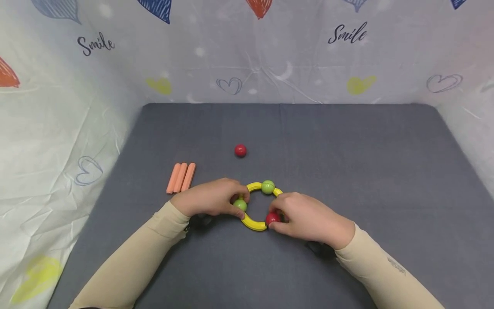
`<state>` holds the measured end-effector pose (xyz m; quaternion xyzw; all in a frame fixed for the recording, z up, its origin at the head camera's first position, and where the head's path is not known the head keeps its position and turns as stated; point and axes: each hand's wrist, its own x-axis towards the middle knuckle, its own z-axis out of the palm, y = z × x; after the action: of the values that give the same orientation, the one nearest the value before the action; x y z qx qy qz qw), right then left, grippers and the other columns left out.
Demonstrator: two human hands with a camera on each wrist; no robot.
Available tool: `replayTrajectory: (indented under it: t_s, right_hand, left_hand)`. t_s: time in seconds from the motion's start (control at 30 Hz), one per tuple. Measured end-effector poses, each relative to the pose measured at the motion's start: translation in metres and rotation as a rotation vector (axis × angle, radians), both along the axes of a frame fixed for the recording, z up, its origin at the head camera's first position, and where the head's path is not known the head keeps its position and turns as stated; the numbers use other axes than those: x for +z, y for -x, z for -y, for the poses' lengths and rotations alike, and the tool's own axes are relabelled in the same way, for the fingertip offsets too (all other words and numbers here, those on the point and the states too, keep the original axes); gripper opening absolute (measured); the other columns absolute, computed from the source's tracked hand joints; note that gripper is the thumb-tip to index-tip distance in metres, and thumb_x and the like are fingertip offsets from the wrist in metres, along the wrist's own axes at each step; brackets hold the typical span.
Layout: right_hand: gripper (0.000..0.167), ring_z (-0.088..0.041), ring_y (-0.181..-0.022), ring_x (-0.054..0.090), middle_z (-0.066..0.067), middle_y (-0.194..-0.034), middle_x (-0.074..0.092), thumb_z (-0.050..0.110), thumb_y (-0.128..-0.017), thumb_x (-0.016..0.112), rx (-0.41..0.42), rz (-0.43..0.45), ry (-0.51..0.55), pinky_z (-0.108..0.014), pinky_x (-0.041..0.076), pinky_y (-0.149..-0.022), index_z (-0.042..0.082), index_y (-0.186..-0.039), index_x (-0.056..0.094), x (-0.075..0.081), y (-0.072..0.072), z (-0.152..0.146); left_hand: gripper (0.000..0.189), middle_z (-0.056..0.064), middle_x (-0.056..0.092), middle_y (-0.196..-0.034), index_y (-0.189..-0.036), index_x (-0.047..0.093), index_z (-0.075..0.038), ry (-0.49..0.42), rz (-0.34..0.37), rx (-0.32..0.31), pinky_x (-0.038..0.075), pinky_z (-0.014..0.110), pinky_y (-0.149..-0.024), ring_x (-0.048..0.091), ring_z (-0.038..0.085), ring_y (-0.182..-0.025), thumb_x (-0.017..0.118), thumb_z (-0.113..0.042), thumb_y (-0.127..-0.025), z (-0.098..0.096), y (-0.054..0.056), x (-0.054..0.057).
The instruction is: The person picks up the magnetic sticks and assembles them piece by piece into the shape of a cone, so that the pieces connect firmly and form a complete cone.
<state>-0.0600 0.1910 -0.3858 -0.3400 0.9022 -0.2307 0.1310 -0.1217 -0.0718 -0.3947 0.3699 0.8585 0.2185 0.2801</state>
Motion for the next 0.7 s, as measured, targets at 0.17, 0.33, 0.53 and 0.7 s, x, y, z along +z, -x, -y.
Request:
replayTrajectory:
  t_s: [0.17,0.33,0.53,0.7]
  right_hand:
    - [0.014,0.0,-0.068,0.049,0.014,-0.08,0.056,0.023,-0.089,0.085,0.012,-0.005,0.015,-0.022,0.046,-0.062,0.019,-0.098,0.075,-0.004,0.001,0.0]
    - [0.02,0.0,-0.069,0.05,0.013,-0.084,0.058,0.025,-0.088,0.088,0.015,0.01,0.027,-0.022,0.047,-0.063,0.017,-0.102,0.076,-0.004,0.002,-0.004]
    - [0.026,-0.001,-0.072,0.052,0.012,-0.091,0.061,0.011,-0.085,0.088,0.008,0.001,0.015,-0.023,0.049,-0.066,0.015,-0.108,0.077,0.001,0.005,-0.014]
    - [0.033,-0.002,-0.074,0.05,0.012,-0.091,0.061,-0.004,-0.083,0.075,-0.02,-0.022,-0.029,-0.024,0.046,-0.065,0.015,-0.11,0.078,-0.001,0.007,-0.018]
  left_hand:
    - [0.016,-0.005,0.059,-0.077,-0.092,0.069,-0.022,-0.007,0.001,0.009,0.047,0.027,-0.063,0.055,0.012,-0.069,0.084,-0.027,-0.092,0.0,-0.001,0.001]
    - [0.016,-0.005,0.059,-0.077,-0.092,0.068,-0.023,-0.003,-0.002,0.006,0.047,0.027,-0.062,0.056,0.012,-0.069,0.083,-0.028,-0.092,0.0,0.0,0.002]
    - [0.016,-0.005,0.06,-0.078,-0.093,0.068,-0.023,0.001,-0.007,0.003,0.046,0.027,-0.062,0.055,0.012,-0.07,0.083,-0.029,-0.093,0.0,-0.001,0.003]
    - [0.015,-0.006,0.06,-0.079,-0.095,0.07,-0.022,0.013,-0.009,0.003,0.047,0.026,-0.063,0.056,0.012,-0.072,0.083,-0.029,-0.092,0.0,-0.003,0.003]
